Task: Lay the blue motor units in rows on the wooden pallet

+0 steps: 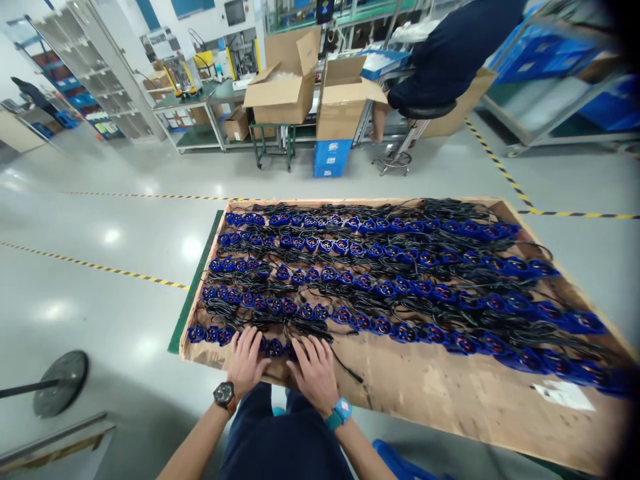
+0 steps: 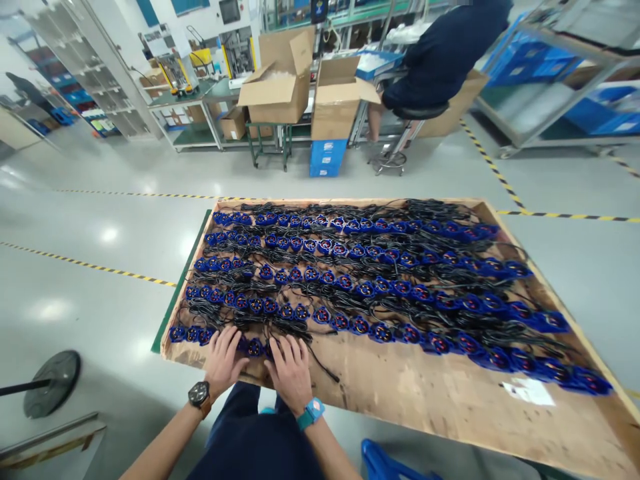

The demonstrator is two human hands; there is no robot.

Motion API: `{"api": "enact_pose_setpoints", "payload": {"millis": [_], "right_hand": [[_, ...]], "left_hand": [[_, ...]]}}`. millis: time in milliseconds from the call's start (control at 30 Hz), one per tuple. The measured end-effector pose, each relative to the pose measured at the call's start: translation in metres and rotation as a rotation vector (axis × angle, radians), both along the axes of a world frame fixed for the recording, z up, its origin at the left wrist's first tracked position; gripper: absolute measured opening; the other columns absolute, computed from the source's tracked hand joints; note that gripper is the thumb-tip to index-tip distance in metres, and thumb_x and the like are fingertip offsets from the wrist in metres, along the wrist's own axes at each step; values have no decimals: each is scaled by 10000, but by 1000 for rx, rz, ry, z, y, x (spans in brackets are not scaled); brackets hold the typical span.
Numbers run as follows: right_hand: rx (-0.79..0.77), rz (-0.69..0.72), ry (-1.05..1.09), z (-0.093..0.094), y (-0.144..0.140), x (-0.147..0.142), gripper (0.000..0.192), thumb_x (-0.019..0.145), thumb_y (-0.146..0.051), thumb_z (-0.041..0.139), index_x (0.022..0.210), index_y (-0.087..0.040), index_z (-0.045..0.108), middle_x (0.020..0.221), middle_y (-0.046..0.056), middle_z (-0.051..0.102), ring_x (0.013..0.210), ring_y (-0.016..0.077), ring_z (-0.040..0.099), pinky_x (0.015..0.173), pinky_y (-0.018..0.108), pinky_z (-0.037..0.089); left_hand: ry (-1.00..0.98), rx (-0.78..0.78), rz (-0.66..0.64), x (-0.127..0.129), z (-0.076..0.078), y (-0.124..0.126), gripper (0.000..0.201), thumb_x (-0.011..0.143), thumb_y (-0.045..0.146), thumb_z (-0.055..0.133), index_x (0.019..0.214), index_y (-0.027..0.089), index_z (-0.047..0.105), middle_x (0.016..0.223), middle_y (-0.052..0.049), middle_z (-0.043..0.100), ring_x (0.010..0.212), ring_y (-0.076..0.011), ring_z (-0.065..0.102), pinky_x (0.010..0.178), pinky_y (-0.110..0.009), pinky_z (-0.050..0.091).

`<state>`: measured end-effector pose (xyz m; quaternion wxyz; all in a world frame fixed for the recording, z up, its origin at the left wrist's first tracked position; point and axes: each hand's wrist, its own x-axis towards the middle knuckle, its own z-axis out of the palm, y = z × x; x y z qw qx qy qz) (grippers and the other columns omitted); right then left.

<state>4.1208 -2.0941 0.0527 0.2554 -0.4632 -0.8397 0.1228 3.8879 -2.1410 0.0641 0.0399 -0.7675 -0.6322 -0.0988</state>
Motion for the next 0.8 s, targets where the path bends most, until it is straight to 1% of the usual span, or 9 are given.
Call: {"api": "enact_pose_setpoints", "payload": {"millis": [133, 200, 267, 367, 533, 567, 633, 733, 800], "right_hand": [[48, 8, -45, -1, -11, -9, 465, 949, -323, 550, 1396, -193, 535, 1426, 145, 533, 1372, 338, 387, 1166, 585, 220], [42, 11, -90, -5, -15, -16, 544, 917, -298, 587, 1439, -182, 490, 1497, 167, 460, 1407, 368, 347, 1155, 611, 220], [30, 0, -116, -9, -17, -22, 617, 892, -280, 616, 1478, -194, 444, 1533, 175, 411, 1419, 379, 338, 1144, 619, 236], [18, -31, -104, -15, -15, -28, 652, 890, -295, 628, 1501, -222, 412, 1547, 166, 396, 1427, 369, 341, 1144, 616, 252], [75, -58, -62, -16, -16, -26, 621, 904, -239, 576, 1499, -171, 408, 1528, 169, 419, 1437, 365, 332, 1145, 612, 303], [91, -97, -37, -16, -19, -25, 614, 915, -222, 554, 1505, -163, 395, 1518, 163, 434, 1436, 351, 340, 1143, 588, 330], [95, -252, 44, -18, -31, -22, 596, 945, -233, 522, 1517, -169, 370, 1489, 148, 470, 1418, 318, 378, 1131, 533, 389], [6, -595, 201, -32, -65, -17, 533, 975, -292, 492, 1494, -204, 401, 1423, 133, 530, 1345, 288, 476, 1089, 481, 461], [-96, -816, 304, -50, -99, -15, 469, 980, -349, 474, 1426, -203, 480, 1341, 139, 590, 1260, 283, 552, 1050, 467, 497]], "left_hand": [[47, 144, 302, -42, 2, -19, 702, 924, 407, 571, 1519, 127, 328, 1486, -225, 450, 1414, -388, 361, 1152, -612, 241], [71, 159, 401, -66, 2, -25, 723, 947, 398, 532, 1555, 127, 250, 1533, -242, 378, 1449, -403, 301, 1134, -635, 264], [98, 139, 397, -87, 0, -28, 738, 963, 382, 500, 1579, 135, 178, 1568, -249, 314, 1473, -411, 254, 1124, -639, 292], [137, 114, 289, -110, -4, -29, 771, 967, 370, 481, 1596, 157, 91, 1579, -244, 299, 1478, -407, 250, 1129, -636, 303], [129, 135, 199, -121, -7, -26, 746, 986, 373, 412, 1600, 174, 37, 1588, -224, 295, 1493, -378, 234, 1162, -617, 266], [115, 141, 198, -121, -7, -24, 730, 992, 376, 392, 1599, 171, 43, 1595, -222, 283, 1499, -374, 220, 1172, -613, 249], [79, 154, 198, -121, -9, -21, 707, 997, 386, 363, 1598, 158, 68, 1605, -223, 260, 1505, -374, 203, 1182, -611, 226], [32, 163, 171, -126, -16, -15, 711, 990, 423, 356, 1596, 149, 106, 1606, -226, 261, 1491, -392, 237, 1168, -627, 241], [12, 174, 133, -134, -23, -10, 731, 978, 454, 359, 1595, 145, 117, 1600, -235, 271, 1470, -418, 279, 1142, -653, 269]]}}
